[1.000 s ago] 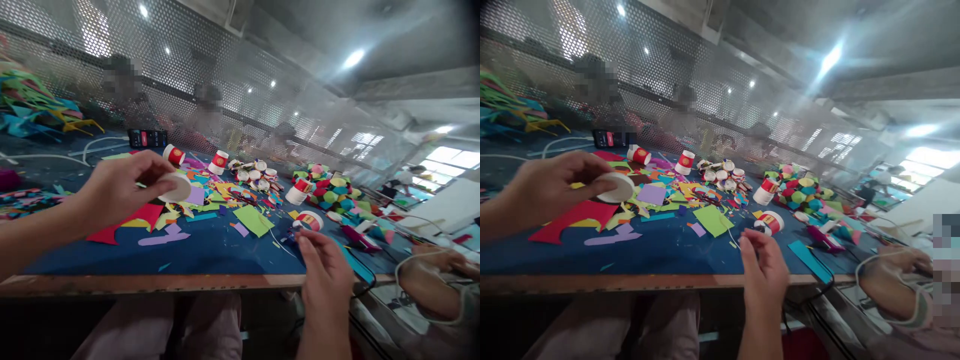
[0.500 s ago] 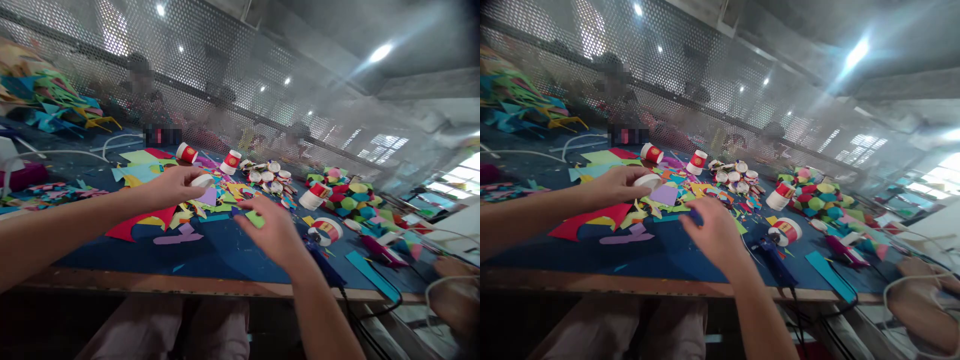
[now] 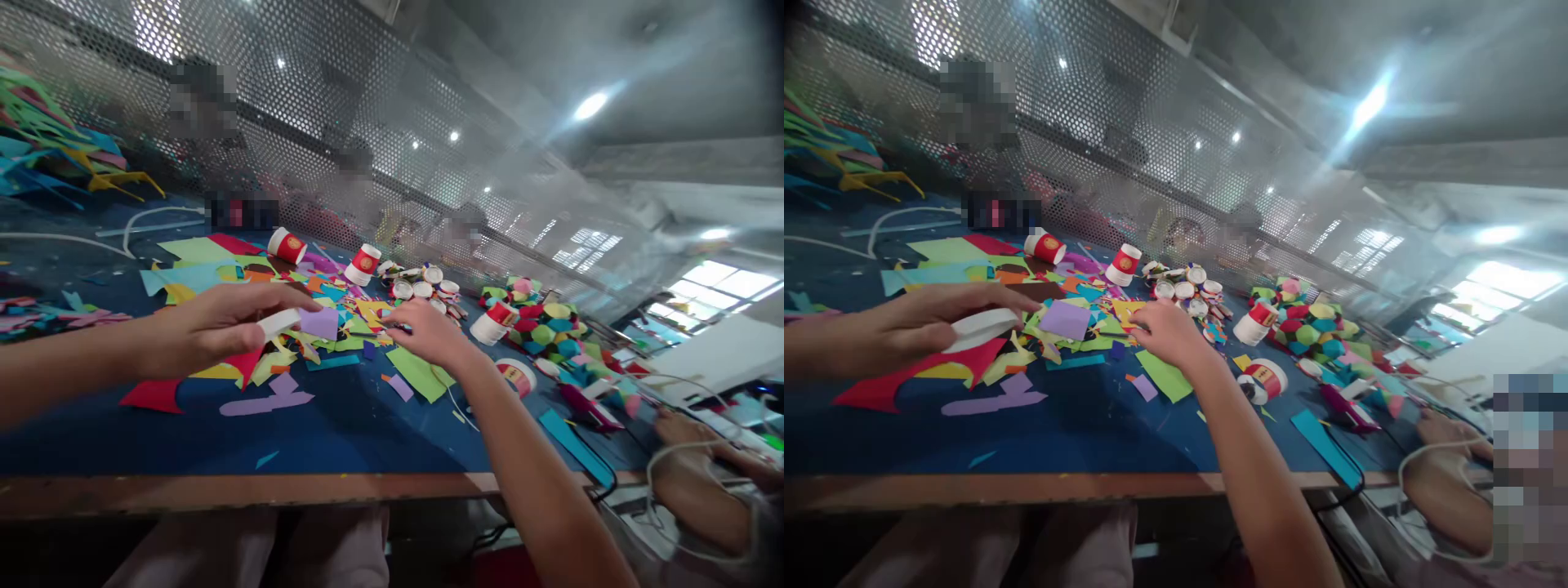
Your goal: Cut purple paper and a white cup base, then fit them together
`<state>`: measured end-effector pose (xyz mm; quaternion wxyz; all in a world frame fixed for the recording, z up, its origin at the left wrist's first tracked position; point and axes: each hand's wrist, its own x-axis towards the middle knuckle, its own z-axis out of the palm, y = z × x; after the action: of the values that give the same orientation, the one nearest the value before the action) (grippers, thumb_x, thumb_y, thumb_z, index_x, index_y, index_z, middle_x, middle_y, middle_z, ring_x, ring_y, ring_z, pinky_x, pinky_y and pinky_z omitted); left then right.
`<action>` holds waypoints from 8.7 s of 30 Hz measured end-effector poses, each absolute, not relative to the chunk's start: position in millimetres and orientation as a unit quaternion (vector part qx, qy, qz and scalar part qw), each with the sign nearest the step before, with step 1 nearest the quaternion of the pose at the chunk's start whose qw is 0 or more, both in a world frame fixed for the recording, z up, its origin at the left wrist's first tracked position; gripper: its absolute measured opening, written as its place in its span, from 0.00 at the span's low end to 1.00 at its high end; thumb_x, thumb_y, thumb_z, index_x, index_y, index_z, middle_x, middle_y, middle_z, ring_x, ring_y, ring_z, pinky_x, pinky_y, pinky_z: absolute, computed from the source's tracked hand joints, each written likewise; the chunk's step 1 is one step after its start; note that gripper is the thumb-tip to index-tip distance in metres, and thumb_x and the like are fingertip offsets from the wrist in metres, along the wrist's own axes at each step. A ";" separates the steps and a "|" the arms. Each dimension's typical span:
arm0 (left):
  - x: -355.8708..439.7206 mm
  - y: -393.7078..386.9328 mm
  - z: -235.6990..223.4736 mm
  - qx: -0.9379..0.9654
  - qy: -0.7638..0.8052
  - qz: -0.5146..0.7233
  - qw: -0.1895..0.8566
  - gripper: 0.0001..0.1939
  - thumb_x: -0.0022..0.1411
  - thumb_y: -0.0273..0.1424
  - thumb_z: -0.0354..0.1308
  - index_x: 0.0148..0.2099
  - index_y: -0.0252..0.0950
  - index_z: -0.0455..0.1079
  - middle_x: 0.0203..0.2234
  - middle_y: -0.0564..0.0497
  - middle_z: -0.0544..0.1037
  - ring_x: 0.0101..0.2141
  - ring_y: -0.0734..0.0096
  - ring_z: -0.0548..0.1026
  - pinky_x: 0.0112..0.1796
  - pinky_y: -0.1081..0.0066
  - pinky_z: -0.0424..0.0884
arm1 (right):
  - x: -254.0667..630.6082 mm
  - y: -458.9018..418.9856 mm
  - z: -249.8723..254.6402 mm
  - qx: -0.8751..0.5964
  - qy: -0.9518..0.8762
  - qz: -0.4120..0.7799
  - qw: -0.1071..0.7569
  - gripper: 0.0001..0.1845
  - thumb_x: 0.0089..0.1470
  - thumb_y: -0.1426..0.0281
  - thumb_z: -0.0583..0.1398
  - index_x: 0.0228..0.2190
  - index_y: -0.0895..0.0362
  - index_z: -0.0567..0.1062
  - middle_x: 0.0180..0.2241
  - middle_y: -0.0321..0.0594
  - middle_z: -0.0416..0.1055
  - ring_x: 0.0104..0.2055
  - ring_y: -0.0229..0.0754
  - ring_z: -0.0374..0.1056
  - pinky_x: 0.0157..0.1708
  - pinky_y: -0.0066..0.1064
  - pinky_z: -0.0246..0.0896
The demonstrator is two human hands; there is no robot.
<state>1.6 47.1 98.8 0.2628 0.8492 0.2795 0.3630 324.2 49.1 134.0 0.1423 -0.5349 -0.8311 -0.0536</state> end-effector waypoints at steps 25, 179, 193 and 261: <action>-10.6 57.2 77.1 0.787 0.350 0.397 0.317 0.25 0.57 0.42 0.69 0.53 0.41 0.68 0.47 0.53 0.74 0.42 0.68 0.75 0.45 0.70 0.75 | 395.8 108.6 94.7 -0.695 -0.715 0.022 -0.069 0.14 0.65 0.62 0.62 0.46 0.58 0.76 0.47 0.43 0.75 0.46 0.45 0.74 0.46 0.43 0.73; -12.4 61.8 63.9 0.851 0.196 0.442 0.207 0.35 0.49 0.56 0.70 0.51 0.39 0.70 0.40 0.57 0.77 0.36 0.83 0.77 0.39 0.89 0.71 | 218.6 -11.9 83.3 -0.482 -0.499 0.658 0.292 0.25 0.44 0.53 0.74 0.24 0.56 0.70 0.21 0.30 0.60 0.23 0.31 0.49 0.23 0.24 0.45; -16.6 63.6 74.8 0.820 0.185 0.463 0.281 0.33 0.50 0.48 0.74 0.52 0.36 0.70 0.42 0.52 0.80 0.38 0.76 0.78 0.40 0.80 0.74 | 235.0 -3.7 79.2 -0.533 -0.524 0.557 0.363 0.19 0.42 0.55 0.74 0.25 0.55 0.75 0.22 0.31 0.64 0.23 0.32 0.53 0.23 0.23 0.52; -15.7 57.4 80.0 0.860 0.190 0.423 0.213 0.35 0.45 0.51 0.75 0.50 0.38 0.72 0.40 0.57 0.83 0.39 0.77 0.80 0.41 0.84 0.70 | 223.0 3.3 78.4 -0.578 -0.570 0.519 0.268 0.19 0.45 0.56 0.69 0.21 0.55 0.69 0.18 0.29 0.59 0.21 0.32 0.50 0.21 0.27 0.46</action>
<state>-15.7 57.4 80.0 0.2126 0.8599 0.1902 0.4233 223.0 3.3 78.4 0.2676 -0.5783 -0.5696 0.5192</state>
